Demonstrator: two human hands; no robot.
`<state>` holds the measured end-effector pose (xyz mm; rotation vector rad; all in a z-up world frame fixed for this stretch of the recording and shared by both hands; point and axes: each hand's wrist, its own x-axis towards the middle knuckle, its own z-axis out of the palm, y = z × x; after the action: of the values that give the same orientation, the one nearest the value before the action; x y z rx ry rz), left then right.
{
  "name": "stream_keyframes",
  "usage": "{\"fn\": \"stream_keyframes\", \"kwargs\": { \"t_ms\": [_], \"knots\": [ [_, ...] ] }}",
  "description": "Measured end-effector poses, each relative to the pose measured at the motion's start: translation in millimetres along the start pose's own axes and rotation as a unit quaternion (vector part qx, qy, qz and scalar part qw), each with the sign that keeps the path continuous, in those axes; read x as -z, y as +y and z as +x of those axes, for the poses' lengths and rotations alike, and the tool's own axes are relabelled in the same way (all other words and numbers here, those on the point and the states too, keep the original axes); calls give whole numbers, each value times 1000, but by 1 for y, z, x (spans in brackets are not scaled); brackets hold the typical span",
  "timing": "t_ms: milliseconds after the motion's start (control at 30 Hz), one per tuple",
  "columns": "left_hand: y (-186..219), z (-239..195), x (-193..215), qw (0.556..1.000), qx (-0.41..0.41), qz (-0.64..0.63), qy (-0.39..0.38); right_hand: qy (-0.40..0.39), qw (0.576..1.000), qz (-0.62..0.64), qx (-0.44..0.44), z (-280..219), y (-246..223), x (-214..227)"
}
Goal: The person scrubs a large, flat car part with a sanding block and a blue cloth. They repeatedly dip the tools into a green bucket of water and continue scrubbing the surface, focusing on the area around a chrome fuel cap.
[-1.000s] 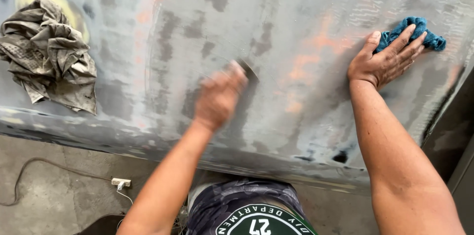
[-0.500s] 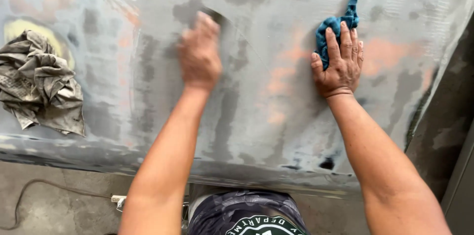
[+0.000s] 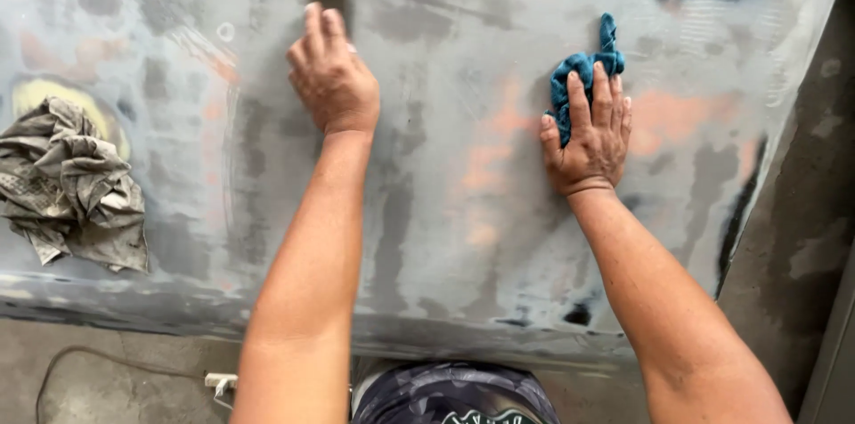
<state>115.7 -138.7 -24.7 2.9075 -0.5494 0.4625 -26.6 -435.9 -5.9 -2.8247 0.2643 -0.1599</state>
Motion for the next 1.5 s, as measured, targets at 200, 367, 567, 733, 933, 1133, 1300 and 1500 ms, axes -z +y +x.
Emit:
{"fn": "stream_keyframes", "kwargs": {
  "t_ms": [200,367,567,733,933,1133,1300,1500],
  "knots": [
    [123,-48,19,941,-298,-148,-61,-3,1000,-18,-8,-1,4,-3],
    [39,5,-19,970,-239,-40,-19,-1,999,-14,-47,0,0,-2],
    [85,24,-15,995,92,-17,-25,-2,999,-5,-41,-1,0,0],
    [101,14,-24,958,-260,-100,-68,-5,999,-1,-47,-2,3,-2],
    [32,69,-27,977,209,-31,-35,-6,999,-10,-44,-2,2,-1],
    [119,33,-31,989,-141,-31,-22,-5,999,-13,-45,0,4,-2],
    [25,77,-39,992,104,-67,-24,-4,999,-13,-46,-4,5,-4],
    [136,37,-34,978,-175,-111,-23,-10,999,-20,-48,1,5,-2]
  ]
}}
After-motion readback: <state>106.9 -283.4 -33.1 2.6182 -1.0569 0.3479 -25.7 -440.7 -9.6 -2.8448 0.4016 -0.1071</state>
